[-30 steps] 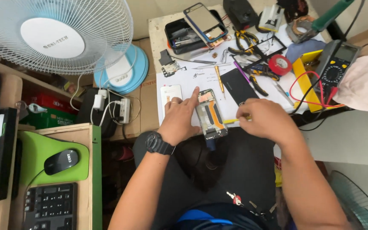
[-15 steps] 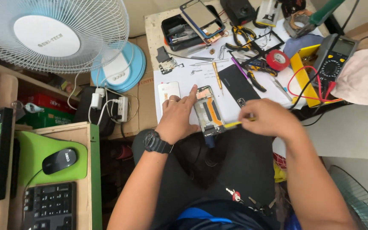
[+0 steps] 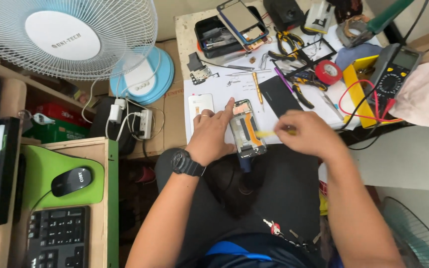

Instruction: The person uses a purple plastic spudger to pry and separate components on a disassembled smartphone lying on their lap. They then switch to a yellow plastic spudger to continue working on the device's internal parts.

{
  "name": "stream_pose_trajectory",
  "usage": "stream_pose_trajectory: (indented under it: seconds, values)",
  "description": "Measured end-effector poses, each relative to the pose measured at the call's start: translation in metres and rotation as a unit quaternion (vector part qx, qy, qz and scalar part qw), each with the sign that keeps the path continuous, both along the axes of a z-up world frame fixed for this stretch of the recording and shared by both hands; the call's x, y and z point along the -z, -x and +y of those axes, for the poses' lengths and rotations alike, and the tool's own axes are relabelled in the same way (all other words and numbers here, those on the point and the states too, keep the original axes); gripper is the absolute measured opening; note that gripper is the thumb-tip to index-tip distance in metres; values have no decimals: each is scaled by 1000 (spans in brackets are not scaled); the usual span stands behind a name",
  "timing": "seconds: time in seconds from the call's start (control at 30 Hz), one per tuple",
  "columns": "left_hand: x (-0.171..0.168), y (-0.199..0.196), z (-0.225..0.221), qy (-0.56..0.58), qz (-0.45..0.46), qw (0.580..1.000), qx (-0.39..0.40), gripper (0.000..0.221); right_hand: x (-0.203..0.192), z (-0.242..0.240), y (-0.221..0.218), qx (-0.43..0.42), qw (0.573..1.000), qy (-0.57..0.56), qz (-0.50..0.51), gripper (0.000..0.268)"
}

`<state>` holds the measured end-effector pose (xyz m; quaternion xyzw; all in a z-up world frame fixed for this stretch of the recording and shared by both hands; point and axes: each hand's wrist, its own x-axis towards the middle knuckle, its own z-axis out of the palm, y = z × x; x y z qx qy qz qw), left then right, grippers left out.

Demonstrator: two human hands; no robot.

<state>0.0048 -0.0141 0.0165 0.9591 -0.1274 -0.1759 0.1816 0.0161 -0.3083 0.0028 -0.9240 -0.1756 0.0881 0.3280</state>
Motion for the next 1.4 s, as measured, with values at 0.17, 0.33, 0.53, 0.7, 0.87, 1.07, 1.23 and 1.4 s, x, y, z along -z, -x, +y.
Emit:
stream_pose_trajectory:
  seconds: [0.17,0.33,0.53,0.7,0.87,1.07,1.23,1.4]
  values:
    - [5,-1,3,9,-3,1000,1,140,40,25,-7,-11,996,-47,-76,10]
    - [4,1,2,21,-9,1000,-2,139,36,33,-12,-33,997,-56,-51,8]
    - [1,0,5,12,-6,1000,1,140,30,43,-13,-81,997,-17,3,9]
    - [-4,2,5,12,0,1000,13,141,14,39,2,-67,997,-29,25,10]
    - [-4,4,4,21,3,1000,10,139,11,-8,8,20,996,-84,-6,16]
    - [17,7,20,129,-36,991,8,116,31,-6,28,65,987,-137,-48,17]
    - [44,26,31,226,-155,961,-33,88,45,12,31,70,987,-143,-31,14]
    - [24,37,19,190,-169,967,-19,135,23,43,14,-15,991,-96,-90,15]
